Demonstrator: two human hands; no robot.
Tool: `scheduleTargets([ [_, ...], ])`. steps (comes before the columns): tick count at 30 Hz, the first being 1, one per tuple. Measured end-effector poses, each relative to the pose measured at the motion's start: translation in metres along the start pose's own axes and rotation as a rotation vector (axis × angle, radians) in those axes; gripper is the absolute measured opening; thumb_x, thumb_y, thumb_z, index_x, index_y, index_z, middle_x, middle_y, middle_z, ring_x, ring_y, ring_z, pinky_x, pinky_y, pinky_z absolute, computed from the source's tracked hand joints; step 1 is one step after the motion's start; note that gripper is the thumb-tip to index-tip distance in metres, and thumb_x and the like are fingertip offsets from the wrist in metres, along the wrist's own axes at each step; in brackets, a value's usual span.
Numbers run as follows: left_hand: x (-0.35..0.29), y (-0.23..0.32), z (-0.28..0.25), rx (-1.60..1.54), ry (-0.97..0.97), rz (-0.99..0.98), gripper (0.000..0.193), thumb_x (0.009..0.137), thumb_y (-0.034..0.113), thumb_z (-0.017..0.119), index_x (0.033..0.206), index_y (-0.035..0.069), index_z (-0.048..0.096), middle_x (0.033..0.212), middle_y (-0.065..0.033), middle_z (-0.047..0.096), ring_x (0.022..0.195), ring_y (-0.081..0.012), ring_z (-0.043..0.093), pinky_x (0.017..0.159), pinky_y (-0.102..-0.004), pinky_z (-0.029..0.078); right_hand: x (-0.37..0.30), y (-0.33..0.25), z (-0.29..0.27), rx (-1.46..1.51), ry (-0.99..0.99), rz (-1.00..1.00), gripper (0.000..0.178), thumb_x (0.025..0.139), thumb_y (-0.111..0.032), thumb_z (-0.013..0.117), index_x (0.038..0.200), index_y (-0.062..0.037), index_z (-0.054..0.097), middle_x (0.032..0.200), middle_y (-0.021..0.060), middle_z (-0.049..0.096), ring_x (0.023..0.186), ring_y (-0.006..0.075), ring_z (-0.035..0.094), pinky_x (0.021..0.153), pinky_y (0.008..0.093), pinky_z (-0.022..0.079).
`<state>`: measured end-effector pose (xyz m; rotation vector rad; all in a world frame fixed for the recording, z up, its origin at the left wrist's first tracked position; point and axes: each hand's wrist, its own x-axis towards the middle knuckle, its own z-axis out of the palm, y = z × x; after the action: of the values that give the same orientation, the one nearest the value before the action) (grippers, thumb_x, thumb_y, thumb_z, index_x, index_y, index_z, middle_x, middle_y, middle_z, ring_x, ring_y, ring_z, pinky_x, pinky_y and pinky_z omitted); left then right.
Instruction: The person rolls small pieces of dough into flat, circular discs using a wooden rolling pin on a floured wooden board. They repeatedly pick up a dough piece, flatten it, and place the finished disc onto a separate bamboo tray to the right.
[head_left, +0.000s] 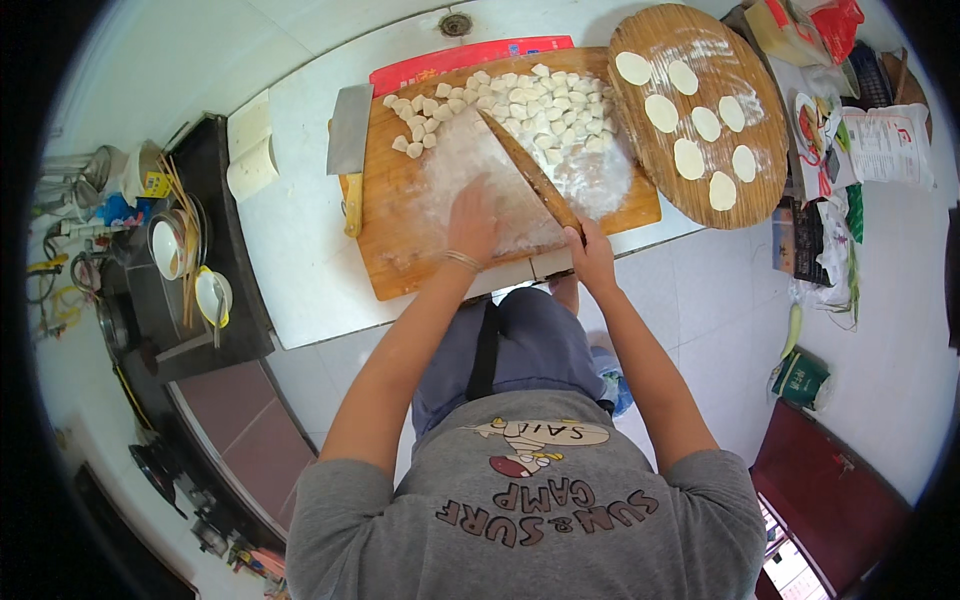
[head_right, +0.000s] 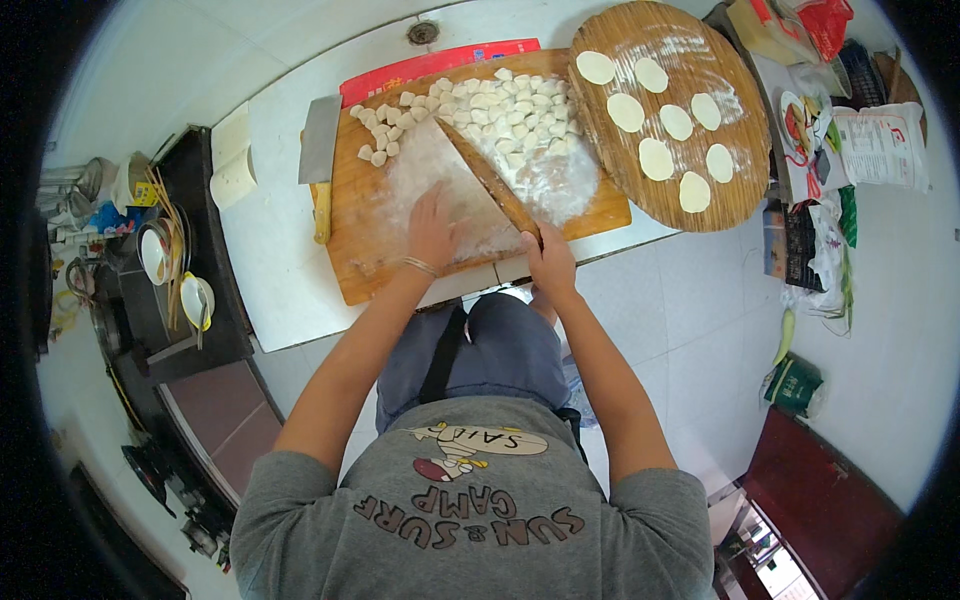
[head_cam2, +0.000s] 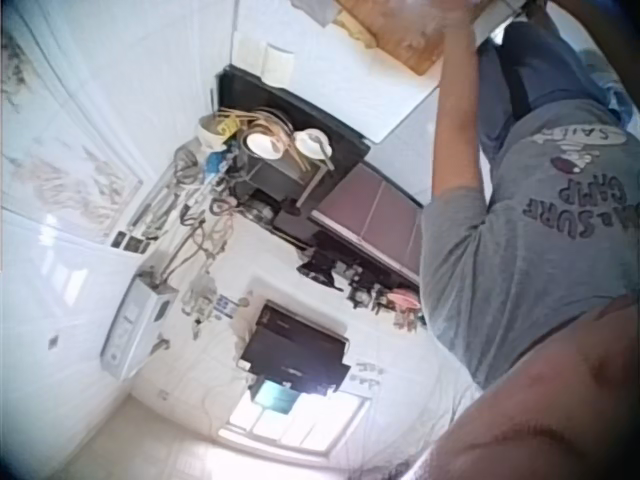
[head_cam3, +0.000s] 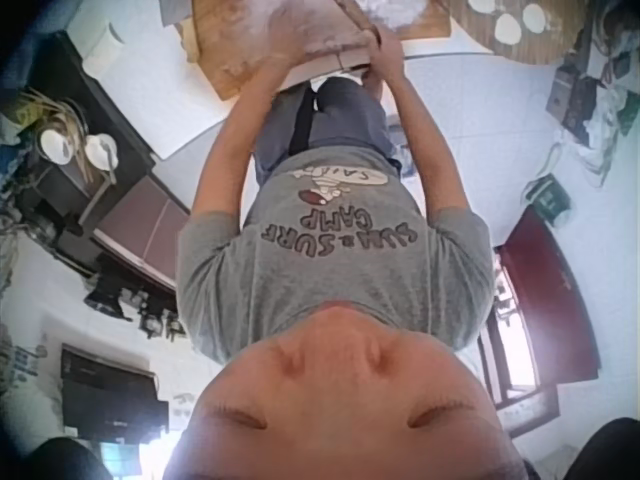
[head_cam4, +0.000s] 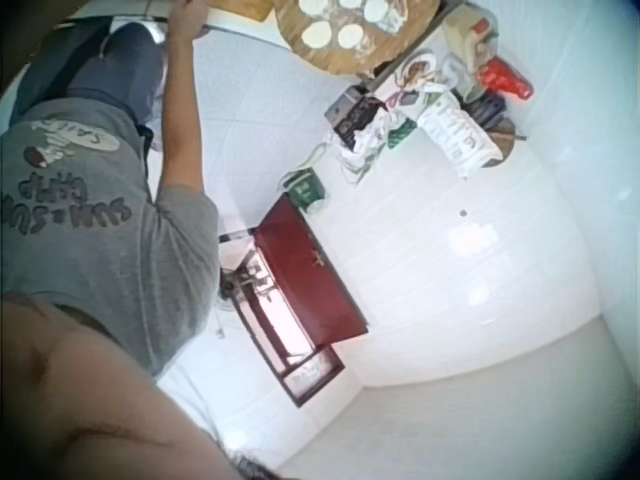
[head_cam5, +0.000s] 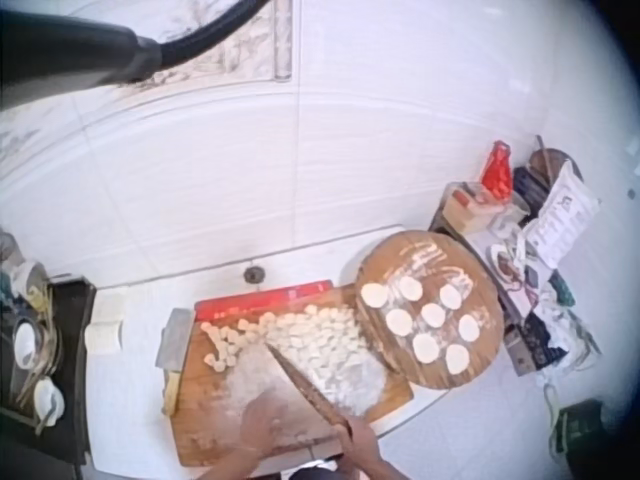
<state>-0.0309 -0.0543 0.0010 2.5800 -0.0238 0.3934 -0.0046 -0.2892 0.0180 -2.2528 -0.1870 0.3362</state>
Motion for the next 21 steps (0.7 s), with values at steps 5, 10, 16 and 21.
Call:
scheduleTargets([
  [5,0.007,0.012,0.033,0.154,-0.122,-0.131,0.077,0.084,0.040,0.063,0.144,0.002,0.035,0.151,-0.0213,0.028,0.138,-0.0376,0.027,0.113,-0.0491,0.021,0.006,-0.004,-0.003,-0.029,0.068,-0.055,0.037,0.093,-0.030,0.057,0.116,-0.0007,0.059,0.107,0.0206,0.063,0.101,0.0391,0.060,0.085,0.0435,0.047],
  [10,0.011,0.015,0.029,0.092,-0.137,-0.245,0.079,0.086,0.044,0.058,0.147,0.003,0.029,0.155,-0.0203,0.020,0.143,-0.0361,0.019,0.116,-0.0514,0.011,0.010,-0.008,-0.007,-0.121,0.051,-0.095,0.035,0.092,-0.029,0.059,0.116,-0.0035,0.058,0.108,0.0177,0.063,0.100,0.0380,0.060,0.082,0.0434,0.049],
  [16,-0.020,-0.026,-0.023,-0.171,0.249,-0.245,0.074,0.092,0.045,0.050,0.150,0.006,0.027,0.156,-0.0198,0.020,0.144,-0.0387,0.017,0.115,-0.0532,0.011,0.018,-0.006,-0.010,-0.445,-0.160,-0.256,0.037,0.089,-0.030,0.062,0.118,-0.0083,0.056,0.113,0.0151,0.062,0.098,0.0342,0.062,0.073,0.0432,0.051],
  [21,-0.058,-0.054,-0.038,0.283,-0.172,-0.209,0.068,0.095,0.042,0.047,0.149,0.005,0.029,0.156,-0.0179,0.023,0.143,-0.0392,0.021,0.116,-0.0523,0.012,0.032,-0.022,0.016,-0.614,-0.347,-0.431,0.039,0.089,-0.032,0.059,0.122,-0.0112,0.056,0.128,0.0131,0.056,0.107,0.0313,0.059,0.082,0.0452,0.049],
])
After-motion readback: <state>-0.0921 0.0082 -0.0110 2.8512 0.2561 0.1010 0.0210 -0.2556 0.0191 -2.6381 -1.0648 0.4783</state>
